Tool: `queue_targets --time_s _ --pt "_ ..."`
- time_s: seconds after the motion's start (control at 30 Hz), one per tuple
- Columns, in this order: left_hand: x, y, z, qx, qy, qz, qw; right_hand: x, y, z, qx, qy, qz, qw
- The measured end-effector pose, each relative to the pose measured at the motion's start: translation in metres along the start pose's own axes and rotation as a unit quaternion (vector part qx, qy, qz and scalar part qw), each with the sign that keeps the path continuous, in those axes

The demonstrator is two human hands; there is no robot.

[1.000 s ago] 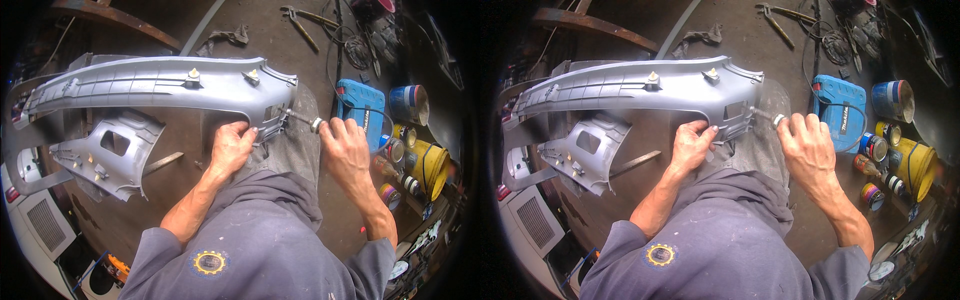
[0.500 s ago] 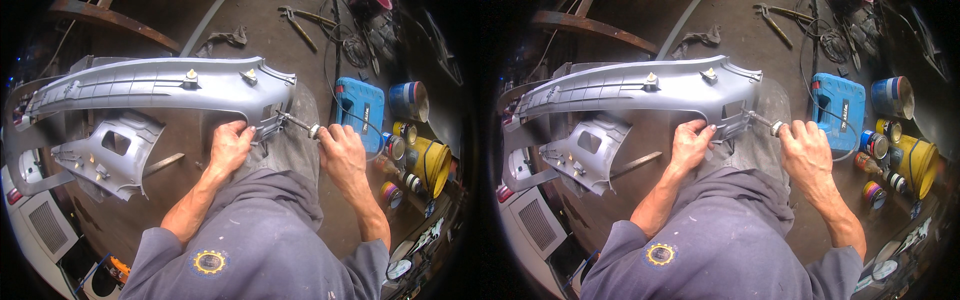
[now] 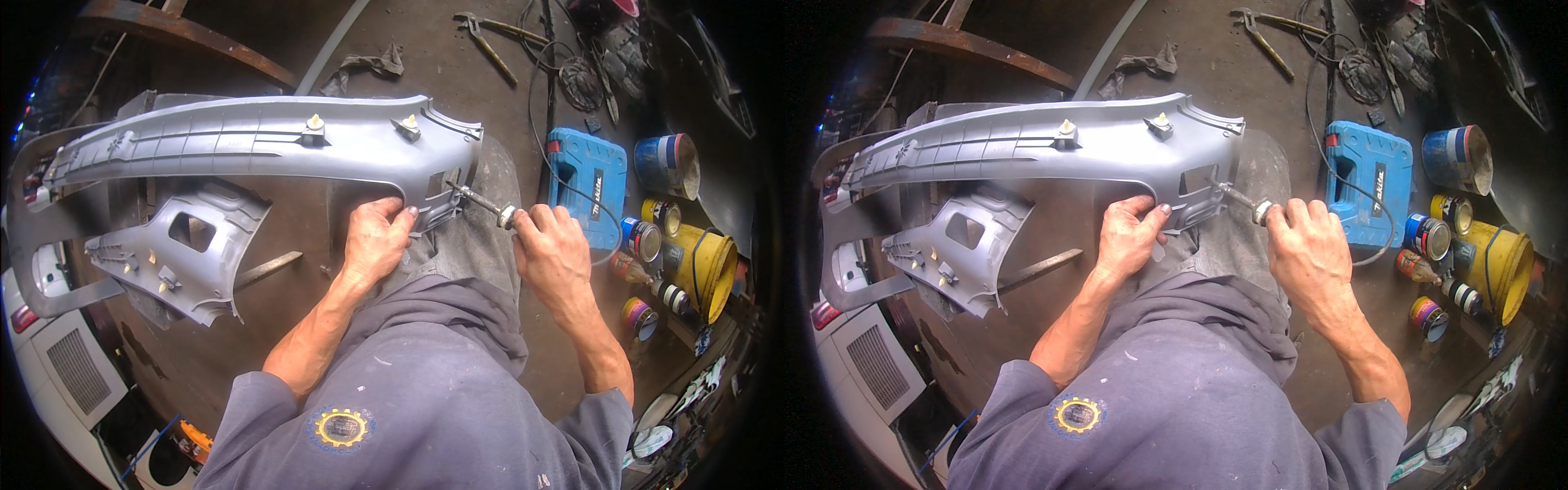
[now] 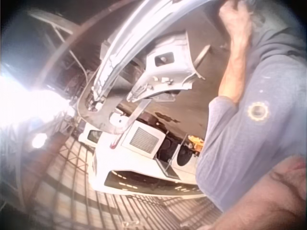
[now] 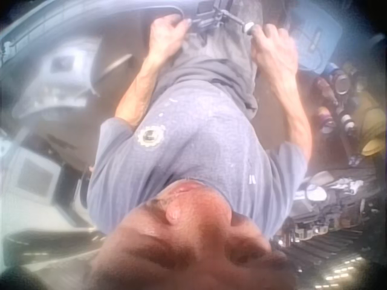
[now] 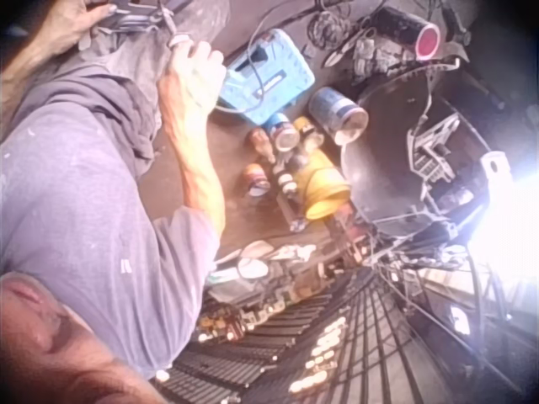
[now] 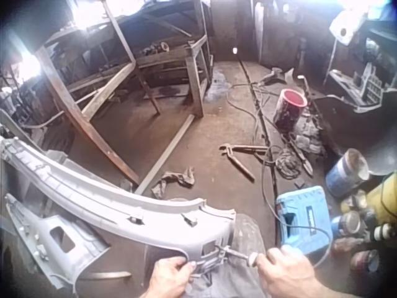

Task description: The person uses a rotary tool to grind and smooth the edges of a gray car bumper. They repeatedly rotate the bumper to access different areas and continue grinding along the contours.

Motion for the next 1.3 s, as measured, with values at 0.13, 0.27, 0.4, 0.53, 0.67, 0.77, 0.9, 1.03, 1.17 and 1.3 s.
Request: queue_targets --time_s 0.13,0.27,0.4,0.53,0.67,0.77,0.9,1.03,1.17,1.3 --pt "0.000 0.000 -0.001 0.003 0.002 0.001 1.000 -0.003 0.001 0.000 -0.005 0.004 0.005 1.000" --pt "0.000 -0.001 0.001 0.001 0.000 0.002 1.000 -0.001 0.001 -0.001 -0.006 0.003 0.003 1.000" --pt "0.000 -0.001 0.002 0.003 -0.002 0.000 1.000 -0.005 0.002 -0.001 0.001 0.006 0.006 1.000" --pt "0.000 0.000 -0.001 0.003 0.000 -0.003 1.000 -0.002 0.001 -0.002 0.001 0.014 0.002 1.000" --pt "0.000 0.000 -0.001 0.000 0.004 -0.003 1.000 -0.007 0.001 -0.002 0.000 0.026 0.013 1.000" --pt "-0.001 0.000 -0.003 -0.003 0.006 0.001 1.000 -0.018 0.002 0.000 0.005 0.033 0.038 0.999" --pt "-0.001 0.001 -0.002 -0.002 0.004 -0.004 1.000 -0.014 0.002 0.000 0.002 0.004 0.034 0.999" --pt "0.000 0.001 -0.004 -0.001 0.002 -0.004 1.000 -0.006 -0.001 -0.003 0.007 0.016 0.012 1.000" --pt "-0.001 0.001 -0.004 -0.001 -0.006 -0.003 1.000 -0.002 -0.004 -0.001 0.018 0.038 0.012 0.999" --pt "-0.001 0.001 -0.005 0.001 0.008 -0.006 1.000 -0.003 -0.008 0.001 0.034 0.073 0.041 0.996"
Point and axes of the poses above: each hand's wrist, its own y-axis towards the middle knuckle, its own x-axis out of the palm, z = x × y, the point moved 8 cm from there along y, towards the middle knuckle, and after that the axes turned 9 degrees about -z, right-handed, at the moved point
